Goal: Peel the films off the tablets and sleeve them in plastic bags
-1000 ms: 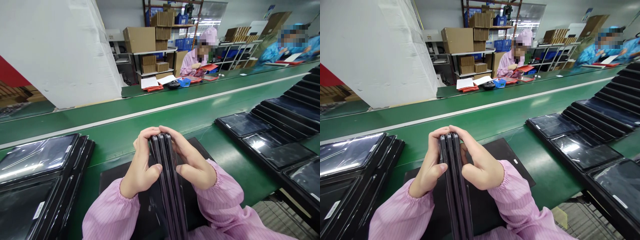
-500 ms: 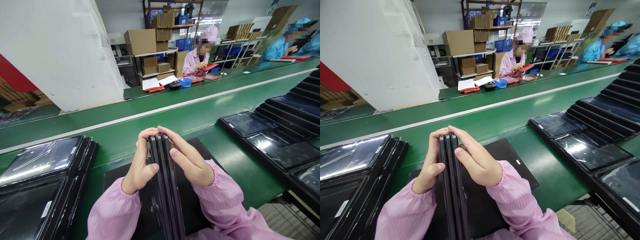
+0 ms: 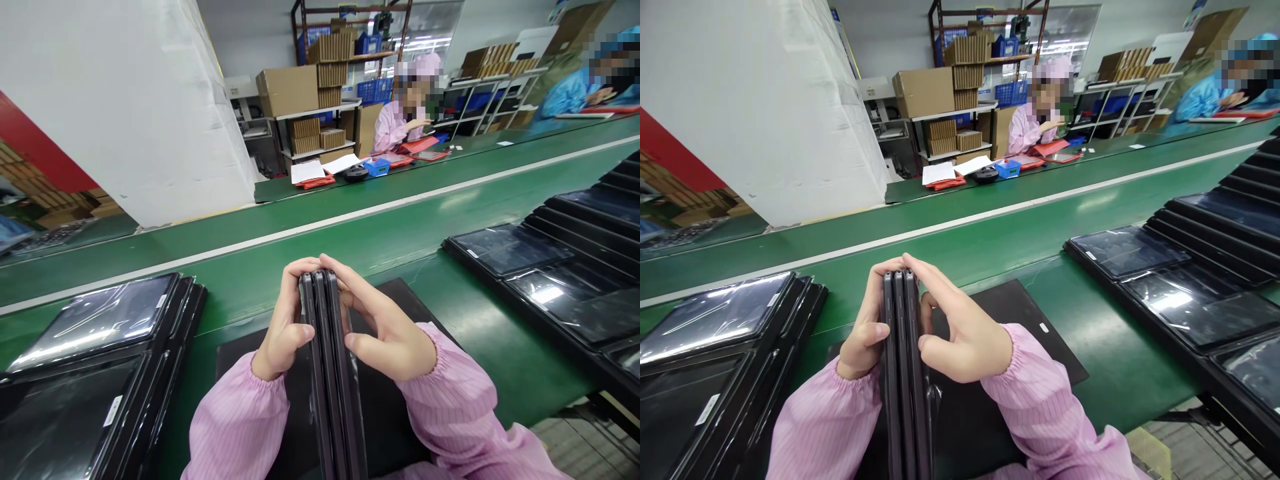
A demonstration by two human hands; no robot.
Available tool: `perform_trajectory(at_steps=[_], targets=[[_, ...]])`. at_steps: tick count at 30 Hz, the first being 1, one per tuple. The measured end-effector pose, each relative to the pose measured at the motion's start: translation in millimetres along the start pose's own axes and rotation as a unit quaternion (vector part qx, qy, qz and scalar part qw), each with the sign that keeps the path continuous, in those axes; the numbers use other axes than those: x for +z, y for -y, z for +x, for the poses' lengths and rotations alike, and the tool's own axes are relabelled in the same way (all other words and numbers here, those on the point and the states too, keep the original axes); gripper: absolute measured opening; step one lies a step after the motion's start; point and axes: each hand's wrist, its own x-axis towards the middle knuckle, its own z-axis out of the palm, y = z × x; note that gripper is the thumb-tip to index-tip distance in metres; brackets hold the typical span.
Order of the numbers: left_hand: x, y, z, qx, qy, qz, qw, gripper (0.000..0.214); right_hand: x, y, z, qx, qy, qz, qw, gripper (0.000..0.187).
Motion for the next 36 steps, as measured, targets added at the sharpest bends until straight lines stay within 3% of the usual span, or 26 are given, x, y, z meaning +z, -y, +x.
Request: perform_trajectory(at_steps=[6, 10, 14, 23, 30, 36], targets=[[-1.4, 1, 0, -0.012, -0.006, 0.043, 0.999, 0.067, 1, 2, 2, -0.008, 0.005, -0.002, 1.0, 0.088], [-0.2, 1, 0, -0.004, -0.001, 0.011, 1.0, 0.063, 1, -1, 2, -0.031, -0.001, -0.011, 0.999, 0.078], [1.5, -1, 0, 0.002, 0.012, -0.046, 0.999, 0.057, 1, -4, 2, 0.003, -0.013, -0.021, 1.0, 0.065], [1.0, -2, -2, -0.029, -0.005, 0.007, 1.0, 0.065, -1, 1, 2, -0.017, 0.01, -0.013, 1.0, 0.086], [7.8, -7, -1, 0.013, 0.005, -0.02, 1.0, 0.052, -1, 3, 5, -0.044, -0.031, -0.028, 0.998, 0.068], [9.6, -9, -4, 0.031, -0.057, 0.054, 0.996, 0.043, 9, 5, 6, -0.028, -0.105, -0.014, 0.994, 0.048]])
